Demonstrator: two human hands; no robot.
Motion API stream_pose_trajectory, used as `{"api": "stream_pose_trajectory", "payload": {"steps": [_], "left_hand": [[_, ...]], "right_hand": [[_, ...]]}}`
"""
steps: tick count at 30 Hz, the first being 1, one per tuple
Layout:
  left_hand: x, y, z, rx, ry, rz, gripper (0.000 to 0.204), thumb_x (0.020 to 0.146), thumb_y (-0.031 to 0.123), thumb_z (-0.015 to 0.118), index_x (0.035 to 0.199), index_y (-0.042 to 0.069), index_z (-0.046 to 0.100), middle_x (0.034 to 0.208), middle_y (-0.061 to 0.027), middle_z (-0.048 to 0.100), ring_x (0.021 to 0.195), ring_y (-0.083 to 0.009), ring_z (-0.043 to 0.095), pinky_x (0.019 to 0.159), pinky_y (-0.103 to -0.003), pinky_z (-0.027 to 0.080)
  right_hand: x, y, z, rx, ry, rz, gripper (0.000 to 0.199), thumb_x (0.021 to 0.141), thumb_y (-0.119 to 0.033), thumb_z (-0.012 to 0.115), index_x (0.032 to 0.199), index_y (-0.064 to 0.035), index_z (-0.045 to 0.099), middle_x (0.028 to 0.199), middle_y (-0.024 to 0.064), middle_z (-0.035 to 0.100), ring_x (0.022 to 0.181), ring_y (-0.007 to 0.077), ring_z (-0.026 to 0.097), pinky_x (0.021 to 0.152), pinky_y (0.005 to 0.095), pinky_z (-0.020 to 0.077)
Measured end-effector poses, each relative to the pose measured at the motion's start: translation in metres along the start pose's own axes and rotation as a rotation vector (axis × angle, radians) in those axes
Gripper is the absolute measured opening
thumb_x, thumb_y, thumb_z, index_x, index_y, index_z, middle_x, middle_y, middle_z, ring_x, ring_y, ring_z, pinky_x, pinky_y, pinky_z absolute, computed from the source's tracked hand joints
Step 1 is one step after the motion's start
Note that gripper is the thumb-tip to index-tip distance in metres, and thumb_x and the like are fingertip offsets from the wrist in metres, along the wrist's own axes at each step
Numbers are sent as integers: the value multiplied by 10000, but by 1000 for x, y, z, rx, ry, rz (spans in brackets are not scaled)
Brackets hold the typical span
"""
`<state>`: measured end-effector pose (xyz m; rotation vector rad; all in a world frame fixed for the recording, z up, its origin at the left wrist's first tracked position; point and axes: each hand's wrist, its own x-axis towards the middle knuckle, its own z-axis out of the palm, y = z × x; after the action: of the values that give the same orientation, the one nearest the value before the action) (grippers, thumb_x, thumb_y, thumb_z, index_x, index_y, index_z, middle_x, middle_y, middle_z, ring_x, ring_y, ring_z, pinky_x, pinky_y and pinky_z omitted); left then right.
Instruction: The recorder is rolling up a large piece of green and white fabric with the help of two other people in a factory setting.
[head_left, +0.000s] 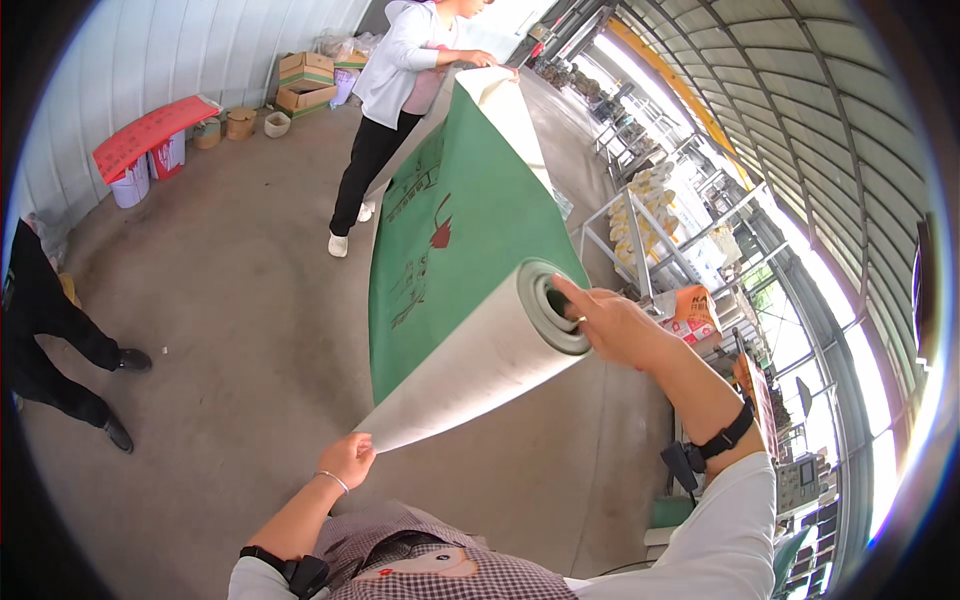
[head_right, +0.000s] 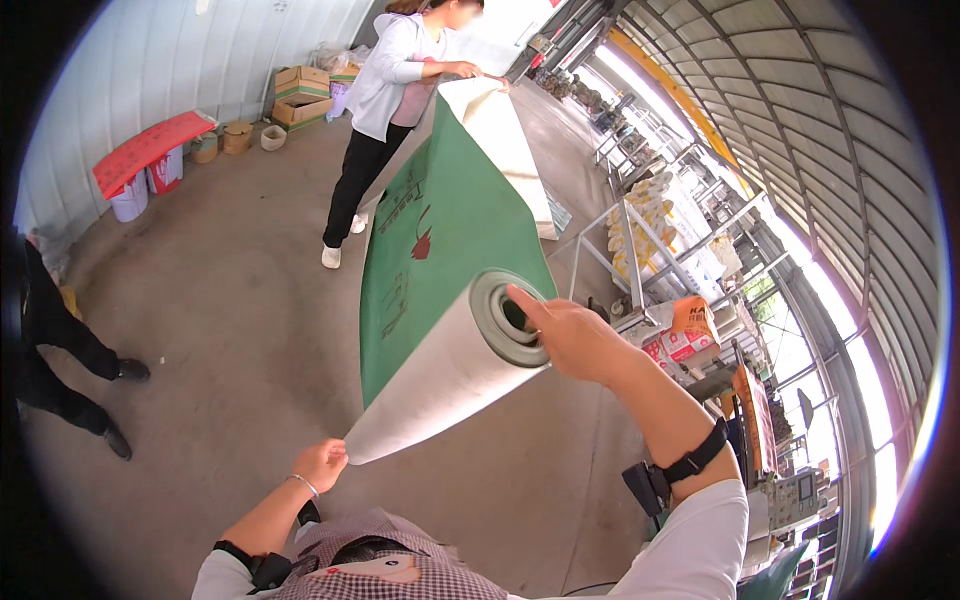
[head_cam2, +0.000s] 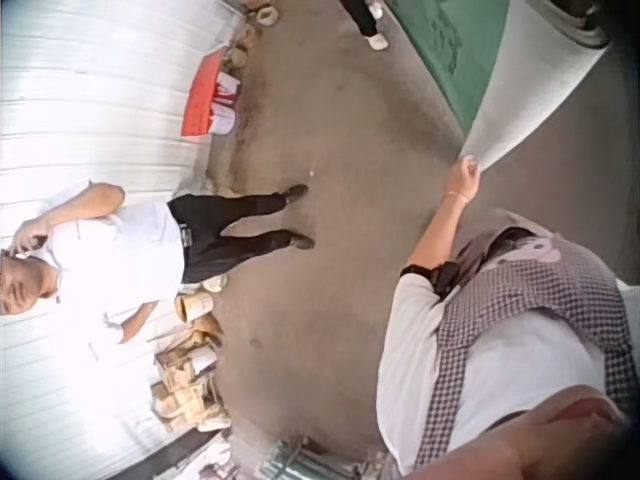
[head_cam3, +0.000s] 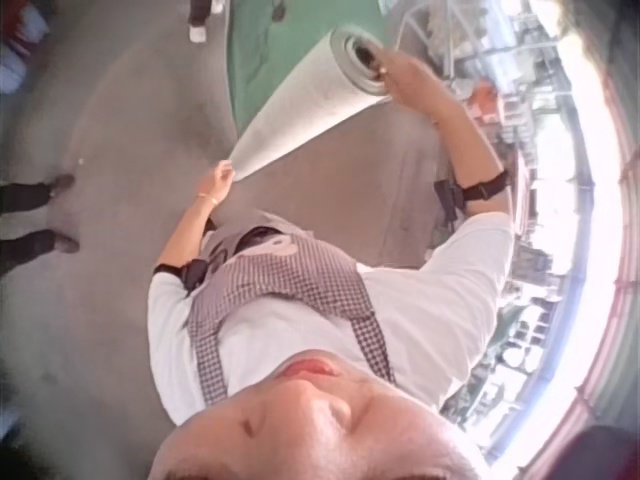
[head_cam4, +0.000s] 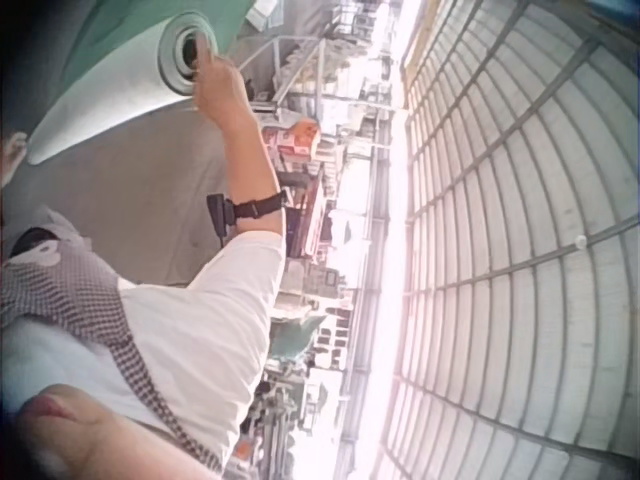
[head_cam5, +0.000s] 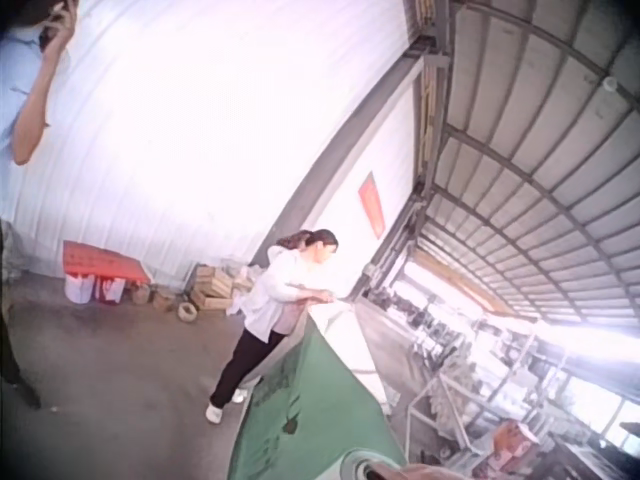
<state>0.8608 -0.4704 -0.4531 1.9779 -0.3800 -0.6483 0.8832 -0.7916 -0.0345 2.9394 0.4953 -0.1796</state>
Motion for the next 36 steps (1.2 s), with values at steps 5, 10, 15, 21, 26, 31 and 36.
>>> {"api": "stream_pose_trajectory", "payload": {"steps": [5, 10, 15, 21, 26, 31, 36], "left_hand": [[32, 48, -14, -11, 48, 103, 534, 888, 292, 663, 1346, 60, 516, 1372, -150, 569, 1225, -291, 580, 1002, -403, 474], [62, 64, 6, 155, -38, 353, 915, 821, 356, 745, 1503, -19, 264, 1536, -246, 329, 1424, -379, 344, 1182, -406, 305], [75, 104, 28, 138, -101, 370, 1192, 692, 390, 873, 1528, -48, 143, 1565, -285, 242, 1457, -392, 275, 1210, -400, 252], [96, 108, 36, -38, -52, 470, 1433, 509, 516, 944, 1513, -94, 124, 1551, -308, 247, 1451, -424, 268, 1208, -437, 238], [114, 121, 25, 7, 239, 486, 1456, 476, 506, 957, 1508, -98, 126, 1534, -315, 267, 1441, -453, 263, 1203, -489, 217], [118, 137, 23, -26, 140, 490, 1417, 500, 471, 957, 1508, -93, 136, 1541, -317, 250, 1451, -443, 246, 1206, -469, 226], [101, 128, 20, -8, 270, 421, 1372, 538, 442, 949, 1511, -88, 139, 1554, -310, 235, 1460, -425, 243, 1208, -445, 239]], "right_hand": [[52, 11, -15, -19, -90, -11, 489, 836, -52, 646, 1314, -102, 552, 910, 118, 656, 804, 352, 638, 740, 436, 517], [74, 50, 6, -257, 242, -580, 360, 733, -69, 683, 1088, -111, 644, 920, 50, 638, 815, 265, 628, 682, 399, 516], [62, 58, 27, -213, -30, -477, 258, 697, -95, 701, 950, -103, 646, 850, 40, 628, 773, 273, 634, 677, 371, 525], [48, 65, 20, 9, -394, 322, 420, 867, -436, 631, 806, -22, 671, 735, 128, 668, 706, 268, 681, 717, 392, 549], [61, 38, -10, -415, 146, -20, 405, 800, -418, 720, 902, -27, 690, 835, 133, 703, 786, 266, 701, 764, 397, 553], [87, 59, 36, -70, 196, -564, 429, 684, -268, 785, 1017, -39, 641, 924, 124, 694, 874, 278, 686, 742, 384, 540], [128, 62, 24, 472, -193, 616, 293, 834, -231, 664, 974, 25, 637, 770, 139, 662, 619, 239, 670, 564, 377, 515]]}}
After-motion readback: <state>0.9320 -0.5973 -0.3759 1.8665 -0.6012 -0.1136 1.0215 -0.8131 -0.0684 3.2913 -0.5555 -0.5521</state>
